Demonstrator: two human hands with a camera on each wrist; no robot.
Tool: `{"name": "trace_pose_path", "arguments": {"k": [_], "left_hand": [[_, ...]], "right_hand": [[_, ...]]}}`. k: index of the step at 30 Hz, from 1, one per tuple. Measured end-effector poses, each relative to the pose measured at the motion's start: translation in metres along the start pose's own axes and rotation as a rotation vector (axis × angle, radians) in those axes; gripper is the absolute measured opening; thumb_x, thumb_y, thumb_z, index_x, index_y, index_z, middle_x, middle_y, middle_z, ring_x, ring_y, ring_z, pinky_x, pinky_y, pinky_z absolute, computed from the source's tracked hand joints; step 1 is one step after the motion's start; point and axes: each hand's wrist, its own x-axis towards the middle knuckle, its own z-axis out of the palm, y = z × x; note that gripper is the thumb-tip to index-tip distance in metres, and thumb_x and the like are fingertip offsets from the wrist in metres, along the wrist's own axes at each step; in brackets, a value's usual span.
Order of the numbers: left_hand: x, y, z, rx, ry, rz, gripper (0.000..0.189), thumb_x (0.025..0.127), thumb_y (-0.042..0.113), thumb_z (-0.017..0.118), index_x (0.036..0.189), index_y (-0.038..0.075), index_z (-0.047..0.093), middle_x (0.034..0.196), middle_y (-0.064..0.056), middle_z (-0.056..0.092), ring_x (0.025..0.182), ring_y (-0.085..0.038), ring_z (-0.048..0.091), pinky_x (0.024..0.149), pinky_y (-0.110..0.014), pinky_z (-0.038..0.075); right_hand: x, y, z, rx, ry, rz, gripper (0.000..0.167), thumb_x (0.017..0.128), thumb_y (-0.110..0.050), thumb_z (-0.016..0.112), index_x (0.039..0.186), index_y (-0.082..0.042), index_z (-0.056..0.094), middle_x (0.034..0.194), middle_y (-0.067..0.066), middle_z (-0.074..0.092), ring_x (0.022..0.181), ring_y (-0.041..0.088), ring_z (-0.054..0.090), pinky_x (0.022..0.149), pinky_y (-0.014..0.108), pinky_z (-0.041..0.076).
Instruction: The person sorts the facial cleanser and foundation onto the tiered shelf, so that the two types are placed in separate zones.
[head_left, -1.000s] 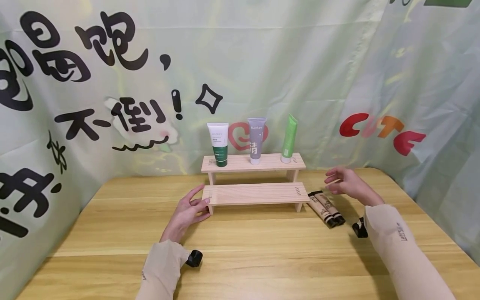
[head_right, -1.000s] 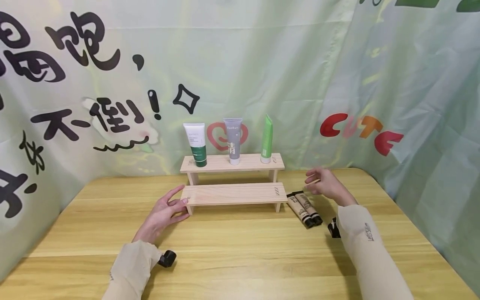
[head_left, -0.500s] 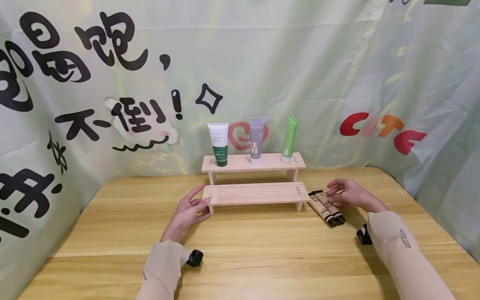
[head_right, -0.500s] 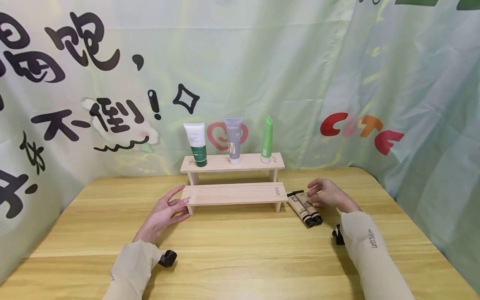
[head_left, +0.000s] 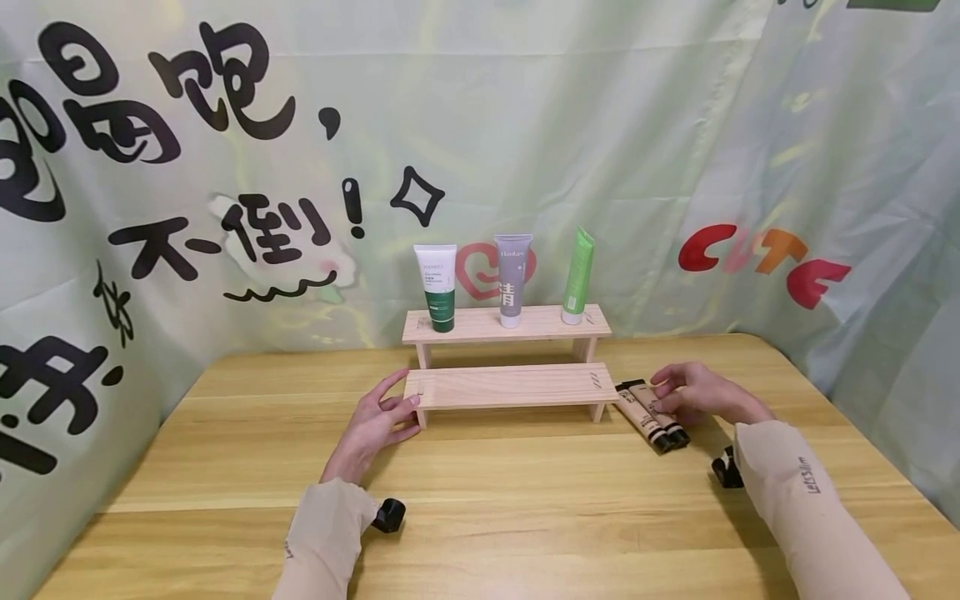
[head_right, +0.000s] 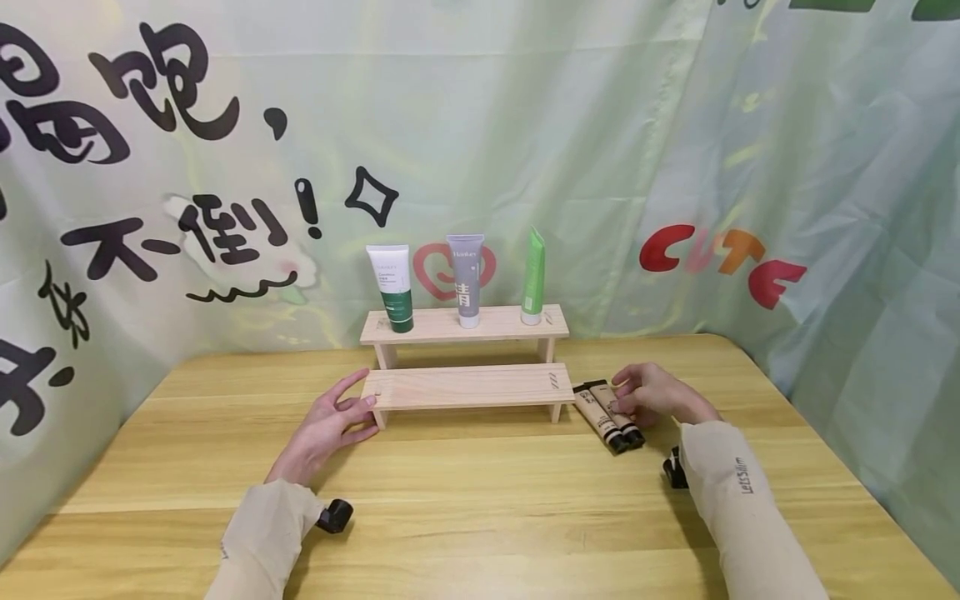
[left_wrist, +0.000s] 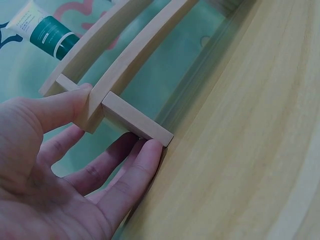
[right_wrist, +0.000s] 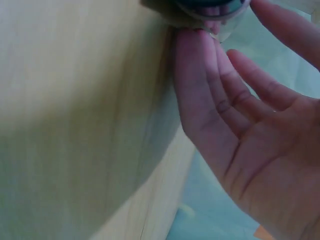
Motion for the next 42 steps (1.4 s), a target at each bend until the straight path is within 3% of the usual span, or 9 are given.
{"name": "trace_pose_path", "arguments": {"k": [5, 11, 18, 25, 31, 42], "left_hand": [[-0.001, 0.000, -0.001, 0.000, 0.003, -0.001, 0.060, 0.103, 0.007, 0.060, 0.157, 0.016, 0.038, 0.126, -0.022, 0.061, 0.095, -0.024, 0.064, 0.086, -0.043, 0.059], [-0.001, 0.000, 0.000, -0.008, -0.004, 0.000, 0.060, 0.103, 0.007, 0.060, 0.158, 0.016, 0.037, 0.125, -0.021, 0.061, 0.095, -0.024, 0.064, 0.086, -0.042, 0.059], [0.000, 0.002, 0.001, 0.006, -0.013, 0.018, 0.061, 0.102, 0.007, 0.061, 0.158, 0.015, 0.037, 0.114, -0.016, 0.063, 0.091, -0.023, 0.063, 0.087, -0.042, 0.058], [0.001, -0.001, 0.001, 0.008, 0.004, 0.018, 0.060, 0.102, 0.006, 0.061, 0.157, 0.015, 0.038, 0.125, -0.022, 0.062, 0.095, -0.024, 0.065, 0.084, -0.040, 0.059], [0.002, -0.001, 0.001, 0.002, -0.005, 0.019, 0.061, 0.103, 0.008, 0.061, 0.158, 0.018, 0.038, 0.123, -0.020, 0.061, 0.096, -0.025, 0.063, 0.085, -0.039, 0.059], [-0.002, -0.001, 0.000, 0.002, -0.010, 0.017, 0.060, 0.103, 0.008, 0.060, 0.158, 0.014, 0.036, 0.120, -0.018, 0.063, 0.094, -0.024, 0.063, 0.085, -0.041, 0.059]], "right_hand": [[0.001, -0.004, 0.001, -0.042, -0.052, 0.018, 0.042, 0.095, -0.005, 0.068, 0.120, 0.024, 0.051, 0.091, 0.011, 0.062, 0.078, 0.019, 0.058, 0.072, 0.034, 0.053], [0.000, -0.006, 0.000, -0.030, -0.052, 0.057, 0.044, 0.094, -0.005, 0.067, 0.122, 0.025, 0.050, 0.095, 0.013, 0.063, 0.077, 0.018, 0.057, 0.071, 0.035, 0.054], [-0.004, -0.009, -0.005, 0.099, 0.018, 0.109, 0.052, 0.094, -0.004, 0.064, 0.132, 0.024, 0.040, 0.099, 0.011, 0.059, 0.077, 0.018, 0.058, 0.068, 0.038, 0.058], [-0.007, -0.018, -0.008, 0.176, 0.078, 0.058, 0.056, 0.095, -0.004, 0.061, 0.136, 0.023, 0.034, 0.104, 0.012, 0.059, 0.080, 0.013, 0.061, 0.071, 0.038, 0.058], [-0.008, -0.030, -0.005, 0.234, 0.139, 0.002, 0.055, 0.097, -0.005, 0.063, 0.138, 0.021, 0.036, 0.107, 0.014, 0.057, 0.082, 0.012, 0.065, 0.076, 0.039, 0.060], [-0.005, -0.059, 0.010, 0.280, 0.253, 0.025, 0.062, 0.096, -0.007, 0.068, 0.142, 0.017, 0.035, 0.116, 0.018, 0.051, 0.083, 0.009, 0.062, 0.075, 0.034, 0.061]]}}
